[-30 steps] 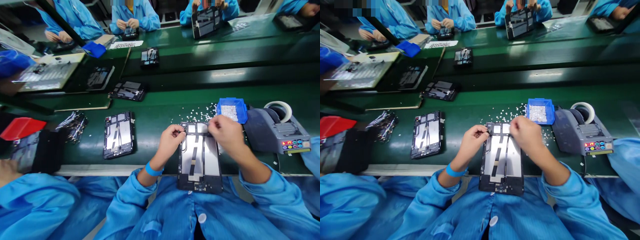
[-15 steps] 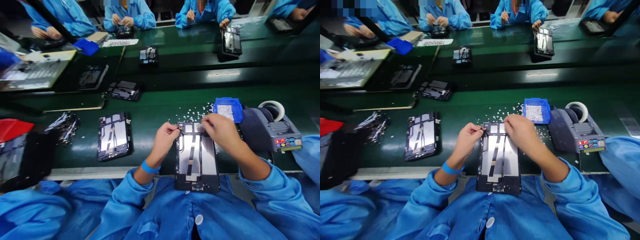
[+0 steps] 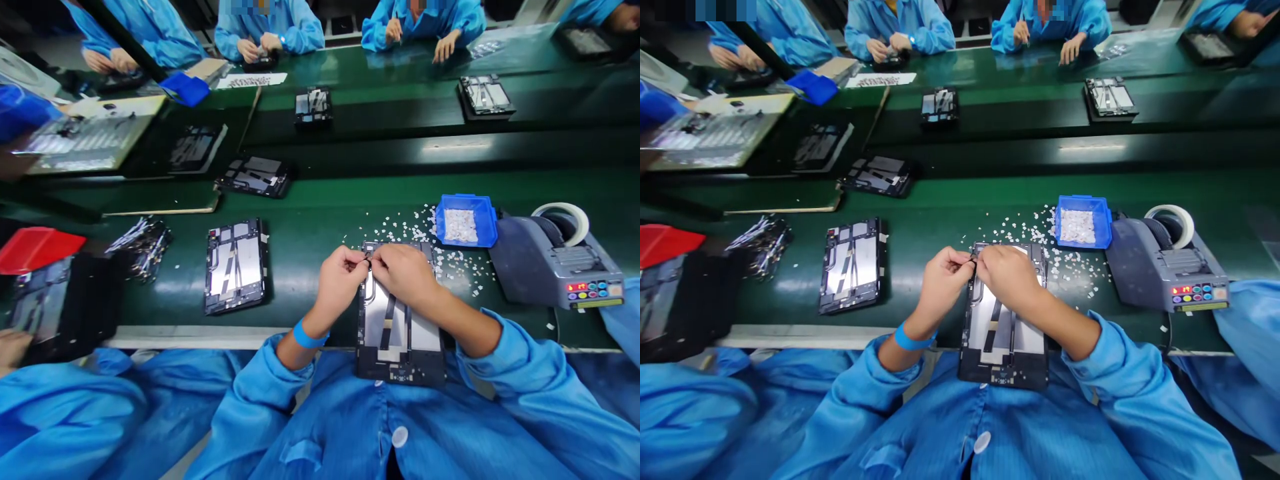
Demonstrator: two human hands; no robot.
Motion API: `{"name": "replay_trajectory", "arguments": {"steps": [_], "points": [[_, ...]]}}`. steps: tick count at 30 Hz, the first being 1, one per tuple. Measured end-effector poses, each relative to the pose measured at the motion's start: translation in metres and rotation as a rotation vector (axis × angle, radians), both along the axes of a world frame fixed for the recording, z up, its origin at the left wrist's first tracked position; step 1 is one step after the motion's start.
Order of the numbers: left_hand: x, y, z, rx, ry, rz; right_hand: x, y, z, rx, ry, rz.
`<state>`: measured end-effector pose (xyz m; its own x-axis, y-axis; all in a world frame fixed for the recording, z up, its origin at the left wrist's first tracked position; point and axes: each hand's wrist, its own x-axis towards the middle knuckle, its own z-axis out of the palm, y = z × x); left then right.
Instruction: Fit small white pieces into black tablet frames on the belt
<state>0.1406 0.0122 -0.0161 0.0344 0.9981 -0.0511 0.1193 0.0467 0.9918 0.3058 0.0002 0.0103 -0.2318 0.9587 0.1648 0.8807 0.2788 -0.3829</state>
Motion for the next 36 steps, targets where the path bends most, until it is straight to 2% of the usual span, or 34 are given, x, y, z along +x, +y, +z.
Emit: {"name": "replay_trajectory", "arguments": {"steps": [4,8,11,15,17,18,20,23,25,28,31,36], "points": [[0.001,0.000,0.004,-0.014,0.001,-0.019,-0.005,0.003,-0.006,0.133,-0.039,0.073],[0.001,0.001,0.003,-0.074,-0.052,-0.040,0.007,0.010,-0.001,0.141,-0.015,0.104],[0.001,0.003,0.000,-0.127,-0.134,-0.044,0.048,0.015,0.007,0.120,-0.001,-0.069],[-0.002,0.005,-0.003,-0.144,-0.160,-0.032,0.123,0.019,0.011,0.048,-0.125,-0.477],[-0.003,0.006,-0.001,-0.127,-0.142,-0.026,0.140,0.014,0.013,-0.012,-0.197,-0.579],[-0.004,0.005,0.000,-0.115,-0.128,-0.030,0.140,0.010,0.015,-0.029,-0.189,-0.580],[-0.005,0.003,0.005,-0.088,-0.076,-0.049,0.121,0.002,0.021,-0.041,-0.059,-0.479],[-0.009,0.000,0.015,-0.041,0.032,-0.122,0.069,0.001,0.033,-0.136,0.215,-0.188],[-0.014,0.000,0.019,0.009,0.089,-0.153,0.039,0.011,0.039,-0.241,0.263,-0.087],[-0.026,0.006,0.019,0.127,0.214,-0.117,0.016,0.035,0.040,-0.373,0.206,-0.089],[-0.038,0.017,0.011,0.278,0.399,-0.126,0.013,0.052,0.037,-0.462,0.131,-0.122],[-0.042,0.032,-0.001,0.540,0.614,-0.328,0.011,0.055,0.034,-0.488,0.057,-0.179]]}}
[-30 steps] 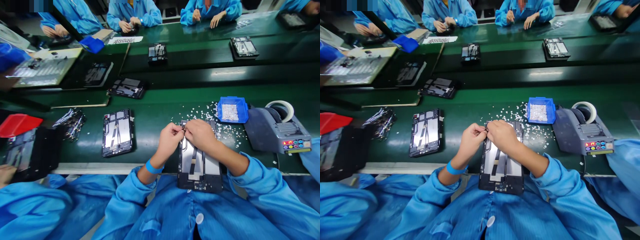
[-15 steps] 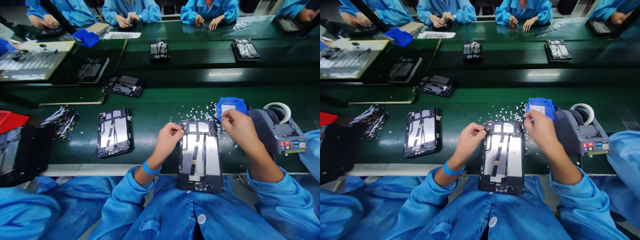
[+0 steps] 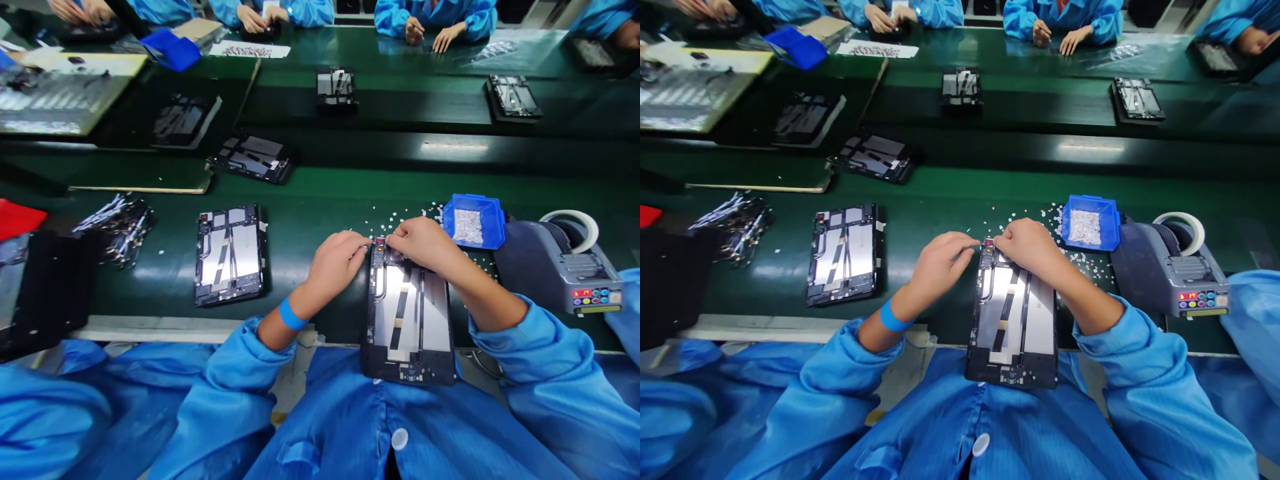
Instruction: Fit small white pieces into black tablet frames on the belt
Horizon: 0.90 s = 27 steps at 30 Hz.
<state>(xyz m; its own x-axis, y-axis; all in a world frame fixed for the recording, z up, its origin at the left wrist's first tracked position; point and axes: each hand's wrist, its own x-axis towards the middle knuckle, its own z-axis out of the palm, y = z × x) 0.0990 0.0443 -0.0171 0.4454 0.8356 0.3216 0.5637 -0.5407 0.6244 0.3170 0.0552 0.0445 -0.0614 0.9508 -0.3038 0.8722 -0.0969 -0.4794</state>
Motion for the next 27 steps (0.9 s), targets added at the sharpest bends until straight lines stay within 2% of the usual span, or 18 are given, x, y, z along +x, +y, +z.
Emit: {"name": "replay_trajectory", "arguments": {"steps": [2,5,12,18,27], "points": [[0.002,0.003,-0.003,0.058,0.075,-0.080,-0.002,-0.001,-0.001,0.014,-0.012,-0.016],[0.004,0.004,-0.007,0.101,0.135,-0.133,-0.003,0.000,-0.005,0.000,0.010,-0.025],[0.004,0.001,-0.010,0.130,0.161,-0.115,0.000,0.002,-0.014,-0.041,0.113,-0.064],[0.004,0.000,-0.004,0.137,0.207,-0.110,-0.004,0.003,-0.009,-0.011,0.011,-0.040],[0.000,0.005,0.002,0.155,0.298,-0.140,-0.001,0.006,-0.011,-0.032,0.043,0.005]]}}
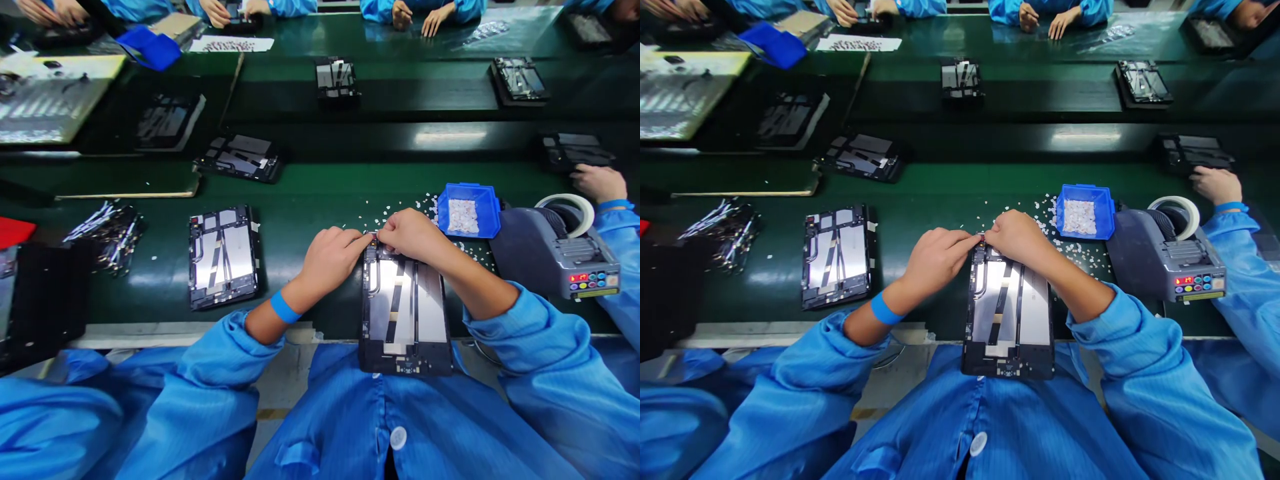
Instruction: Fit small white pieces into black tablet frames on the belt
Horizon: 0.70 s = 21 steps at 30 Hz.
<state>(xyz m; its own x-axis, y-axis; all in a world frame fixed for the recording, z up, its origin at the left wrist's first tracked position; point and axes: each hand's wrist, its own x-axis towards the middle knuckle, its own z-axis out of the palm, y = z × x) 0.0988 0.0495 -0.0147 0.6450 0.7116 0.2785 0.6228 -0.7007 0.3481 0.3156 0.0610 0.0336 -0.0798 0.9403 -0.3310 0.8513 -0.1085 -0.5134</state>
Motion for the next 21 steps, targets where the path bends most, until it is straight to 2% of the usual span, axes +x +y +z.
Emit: {"name": "replay_trajectory", "arguments": {"steps": [5,9,11,13,16,21], "points": [[0.002,0.003,0.011,0.076,0.150,-0.081,0.000,-0.001,-0.004,0.074,-0.031,0.049],[0.004,0.010,0.025,0.161,0.300,-0.156,0.006,-0.016,-0.016,0.268,0.000,0.060],[0.001,0.015,0.029,0.156,0.321,-0.178,0.012,-0.029,-0.026,0.394,0.053,0.110],[-0.002,0.019,0.029,0.096,0.283,-0.173,0.018,-0.041,-0.036,0.512,0.054,0.239],[-0.004,0.024,0.022,-0.064,0.119,-0.140,0.020,-0.052,-0.045,0.620,-0.099,0.415],[0.008,0.039,0.016,-0.415,-0.138,0.063,0.016,-0.053,-0.038,0.669,-0.316,0.606]]}}
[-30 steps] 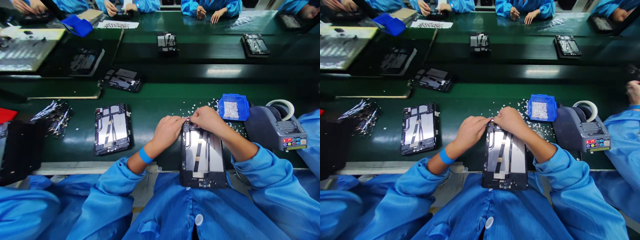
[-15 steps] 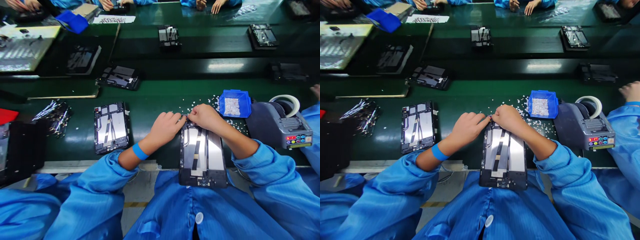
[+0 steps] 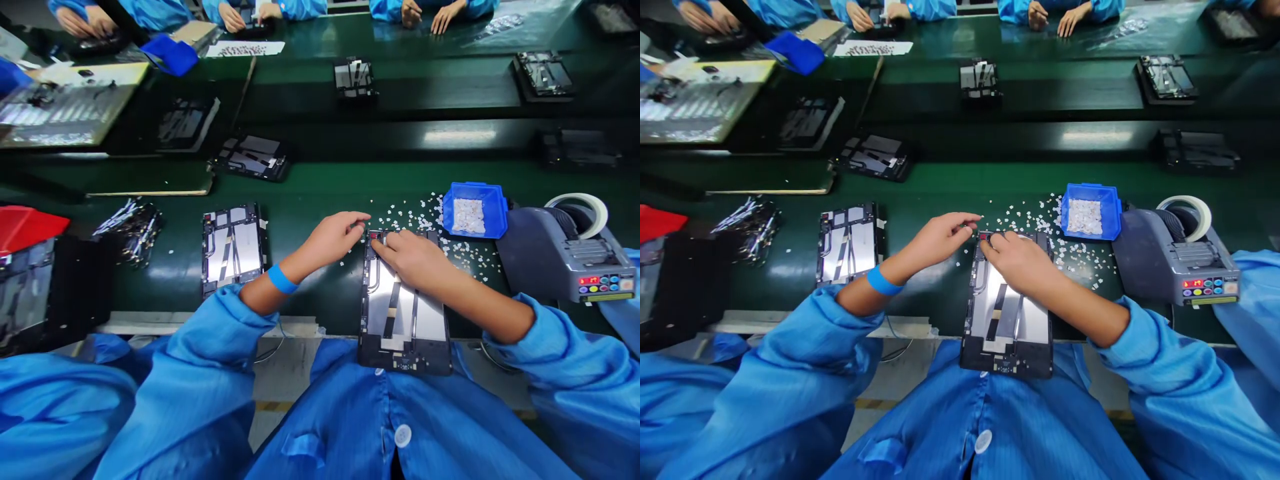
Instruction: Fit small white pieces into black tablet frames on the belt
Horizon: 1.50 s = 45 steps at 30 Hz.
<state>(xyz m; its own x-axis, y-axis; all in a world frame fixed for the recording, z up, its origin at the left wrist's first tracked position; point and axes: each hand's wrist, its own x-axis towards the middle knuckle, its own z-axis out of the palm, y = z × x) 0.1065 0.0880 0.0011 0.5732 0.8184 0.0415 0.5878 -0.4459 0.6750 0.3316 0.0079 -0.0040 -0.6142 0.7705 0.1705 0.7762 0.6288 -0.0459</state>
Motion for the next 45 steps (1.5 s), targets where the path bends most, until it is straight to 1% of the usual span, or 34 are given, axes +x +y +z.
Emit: {"name": "replay_trajectory", "arguments": {"steps": [2,4,5,7,8,10,13,14,15,16,18,20,21,22,23,24,26,29,30,32,34,35,36,37,39,41,42,44,45], "points": [[0.007,0.007,0.002,-0.156,-0.014,0.006,0.006,0.000,0.005,-0.005,0.022,0.036],[0.014,0.011,0.004,-0.304,-0.034,-0.009,0.020,-0.002,0.009,0.013,0.156,-0.004],[0.016,0.012,0.005,-0.369,-0.056,-0.001,0.030,-0.005,0.010,0.037,0.252,-0.061],[0.020,0.009,0.007,-0.455,-0.109,0.043,0.051,-0.016,0.010,0.086,0.442,-0.229],[0.022,0.005,0.008,-0.480,-0.126,0.054,0.061,-0.025,0.009,0.091,0.521,-0.321],[0.025,-0.005,0.012,-0.491,-0.113,0.041,0.075,-0.048,0.006,0.047,0.628,-0.463],[0.027,-0.016,0.017,-0.444,-0.030,0.011,0.083,-0.091,0.000,-0.049,0.746,-0.530],[0.027,-0.016,0.018,-0.433,-0.003,0.021,0.086,-0.105,-0.003,-0.062,0.792,-0.554],[0.027,-0.014,0.018,-0.439,0.027,0.030,0.090,-0.119,-0.005,-0.061,0.849,-0.611],[0.028,-0.012,0.016,-0.443,0.054,0.044,0.098,-0.133,-0.008,-0.042,0.925,-0.706],[0.029,-0.006,0.012,-0.449,0.094,0.059,0.121,-0.158,-0.015,0.063,1.143,-0.971],[0.031,-0.002,0.008,-0.441,0.119,0.066,0.153,-0.176,-0.024,0.157,1.459,-1.228],[0.031,-0.002,0.006,-0.428,0.131,0.064,0.170,-0.182,-0.029,0.167,1.612,-1.318],[0.031,-0.001,0.004,-0.412,0.143,0.058,0.185,-0.184,-0.035,0.143,1.738,-1.375],[0.031,-0.001,0.002,-0.394,0.156,0.053,0.198,-0.184,-0.042,0.088,1.828,-1.404],[0.030,0.000,0.001,-0.375,0.167,0.048,0.209,-0.182,-0.048,0.021,1.882,-1.414],[0.029,0.001,0.000,-0.359,0.183,0.042,0.223,-0.172,-0.058,-0.077,1.922,-1.390],[0.027,0.000,0.006,-0.335,0.208,0.047,0.227,-0.159,-0.062,-0.135,1.980,-1.330],[0.025,-0.003,0.011,-0.300,0.211,0.056,0.224,-0.158,-0.061,-0.130,1.992,-1.315],[0.021,-0.012,0.021,-0.175,0.194,0.110,0.214,-0.161,-0.056,-0.105,2.004,-1.301],[0.018,-0.029,0.032,-0.046,0.127,0.193,0.195,-0.167,-0.047,-0.090,2.004,-1.294],[0.019,-0.039,0.037,-0.025,0.079,0.223,0.182,-0.170,-0.041,-0.097,1.998,-1.281],[0.022,-0.050,0.041,-0.048,0.023,0.230,0.168,-0.170,-0.035,-0.117,1.983,-1.251],[0.028,-0.061,0.044,-0.110,-0.042,0.212,0.152,-0.169,-0.029,-0.147,1.958,-1.204],[0.045,-0.080,0.047,-0.315,-0.191,0.123,0.119,-0.158,-0.014,-0.234,1.881,-1.065],[0.067,-0.093,0.045,-0.519,-0.354,0.040,0.086,-0.139,0.001,-0.336,1.769,-0.908],[0.077,-0.097,0.043,-0.602,-0.434,0.021,0.071,-0.129,0.007,-0.382,1.711,-0.841],[0.092,-0.100,0.037,-0.720,-0.582,0.025,0.045,-0.110,0.018,-0.441,1.587,-0.735],[0.096,-0.101,0.034,-0.750,-0.637,0.046,0.035,-0.102,0.021,-0.454,1.532,-0.693]]}}
